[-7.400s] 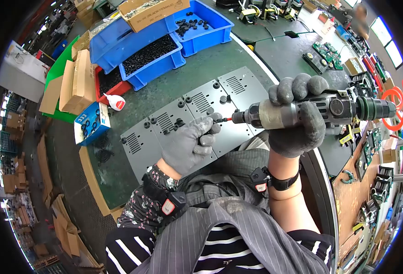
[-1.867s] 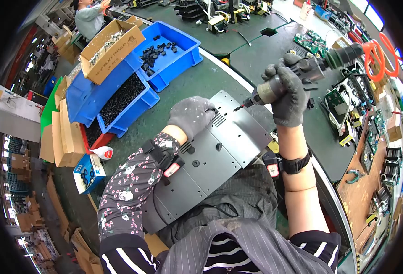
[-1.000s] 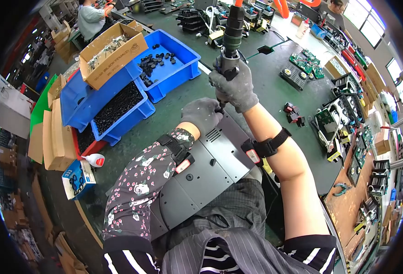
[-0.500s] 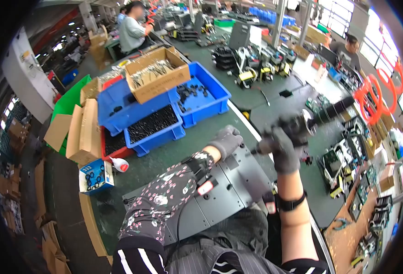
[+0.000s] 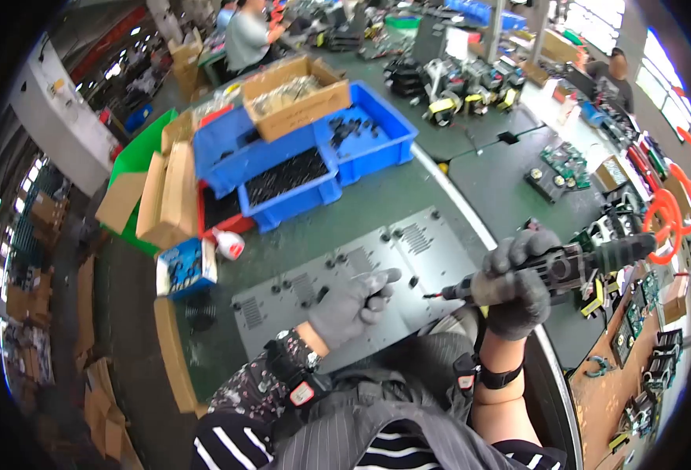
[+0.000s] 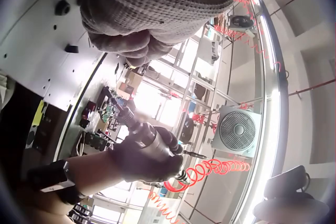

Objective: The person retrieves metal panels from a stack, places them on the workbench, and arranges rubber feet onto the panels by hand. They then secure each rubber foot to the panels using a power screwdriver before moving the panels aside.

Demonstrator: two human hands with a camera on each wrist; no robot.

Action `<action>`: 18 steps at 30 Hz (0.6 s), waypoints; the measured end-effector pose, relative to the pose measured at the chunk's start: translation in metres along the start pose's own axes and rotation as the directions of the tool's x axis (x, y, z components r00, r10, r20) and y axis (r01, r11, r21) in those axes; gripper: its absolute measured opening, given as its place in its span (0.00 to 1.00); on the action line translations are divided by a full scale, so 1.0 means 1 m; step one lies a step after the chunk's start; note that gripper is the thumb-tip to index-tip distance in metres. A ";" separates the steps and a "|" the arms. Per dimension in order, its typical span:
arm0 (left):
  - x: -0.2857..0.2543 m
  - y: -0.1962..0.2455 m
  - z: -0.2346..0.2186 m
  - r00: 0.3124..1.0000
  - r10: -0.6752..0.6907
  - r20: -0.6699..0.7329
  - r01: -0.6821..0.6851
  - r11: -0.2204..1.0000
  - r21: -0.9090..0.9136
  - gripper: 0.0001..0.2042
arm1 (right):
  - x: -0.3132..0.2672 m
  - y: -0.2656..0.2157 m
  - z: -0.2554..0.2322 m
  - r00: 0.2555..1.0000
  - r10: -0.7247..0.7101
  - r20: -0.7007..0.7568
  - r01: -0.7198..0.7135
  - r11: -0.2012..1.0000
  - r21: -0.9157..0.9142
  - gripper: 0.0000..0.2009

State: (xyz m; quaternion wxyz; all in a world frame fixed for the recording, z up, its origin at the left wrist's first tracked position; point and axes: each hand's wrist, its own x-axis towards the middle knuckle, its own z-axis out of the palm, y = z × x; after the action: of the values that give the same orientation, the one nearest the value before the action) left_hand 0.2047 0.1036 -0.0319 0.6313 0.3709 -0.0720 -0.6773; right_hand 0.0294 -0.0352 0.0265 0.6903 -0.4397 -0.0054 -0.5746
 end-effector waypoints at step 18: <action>-0.036 -0.044 0.004 0.992 -0.059 0.110 0.073 0.989 -0.125 0.18 | -0.033 -0.004 0.035 0.975 -0.066 0.210 0.053 0.996 0.066 0.18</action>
State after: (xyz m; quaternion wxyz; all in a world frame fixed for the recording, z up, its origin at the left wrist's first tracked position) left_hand 0.1645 0.1432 -0.0392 0.6263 0.2952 -0.0493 -0.7199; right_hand 0.0325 0.0120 0.0331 0.6811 -0.4773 -0.1094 -0.5443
